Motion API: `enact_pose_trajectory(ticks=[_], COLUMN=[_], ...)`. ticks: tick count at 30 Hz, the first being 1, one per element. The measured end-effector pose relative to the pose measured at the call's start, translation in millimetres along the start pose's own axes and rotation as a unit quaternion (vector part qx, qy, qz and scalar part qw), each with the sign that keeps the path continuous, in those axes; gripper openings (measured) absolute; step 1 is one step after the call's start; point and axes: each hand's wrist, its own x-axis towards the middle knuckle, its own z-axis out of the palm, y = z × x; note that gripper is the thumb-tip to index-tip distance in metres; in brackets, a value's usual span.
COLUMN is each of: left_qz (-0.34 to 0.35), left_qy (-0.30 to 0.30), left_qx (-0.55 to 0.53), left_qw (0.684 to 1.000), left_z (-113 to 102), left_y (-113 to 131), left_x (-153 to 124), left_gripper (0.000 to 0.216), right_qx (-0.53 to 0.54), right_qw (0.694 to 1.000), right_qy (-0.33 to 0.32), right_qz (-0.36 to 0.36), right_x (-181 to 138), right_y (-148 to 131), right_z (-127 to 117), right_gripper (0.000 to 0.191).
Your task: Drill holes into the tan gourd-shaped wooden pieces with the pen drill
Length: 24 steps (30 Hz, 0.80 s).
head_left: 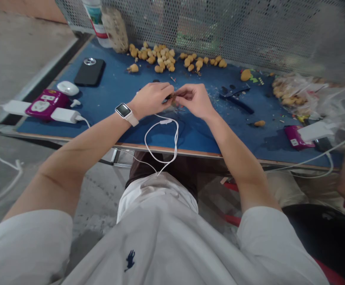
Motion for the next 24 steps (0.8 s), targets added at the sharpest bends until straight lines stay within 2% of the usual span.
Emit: enact_pose_trajectory(ticks=[2, 6, 11, 15, 20, 24], left_qz=[-0.003, -0.001, -0.008, -0.002, 0.002, -0.015], left_qy=[0.012, 0.012, 0.011, 0.003, 0.004, 0.007], left_qx=[0.002, 0.022, 0.021, 0.037, 0.041, 0.019], left_qw=[1.0, 1.0, 1.0, 0.999, 0.999, 1.0], left_z=[0.4, -0.1, -1.7, -3.1, -5.5, -7.0], left_y=[1.5, 5.0, 7.1, 8.6, 10.8, 13.7], left_x=[-1.0, -2.5, -3.2, -2.9, -2.8, -2.7], left_gripper=[0.019, 0.02, 0.023, 0.023, 0.021, 0.018], right_qx=[0.003, 0.013, 0.037, 0.039, 0.051, 0.045], right_qw=[1.0, 0.999, 0.999, 0.997, 0.998, 0.997], right_qy=[0.005, -0.028, -0.003, -0.023, -0.013, -0.031], right_qz=[0.006, 0.04, 0.033, 0.057, 0.042, 0.056], right_x=[0.7, 2.6, 3.4, 3.1, 2.3, 1.3], right_y=[-0.1, 2.2, 4.5, 3.1, 2.2, -1.7], right_z=[0.9, 1.9, 1.1, 0.9, 2.4, 4.3], right_gripper=[0.075, 0.076, 0.078, 0.075, 0.075, 0.075])
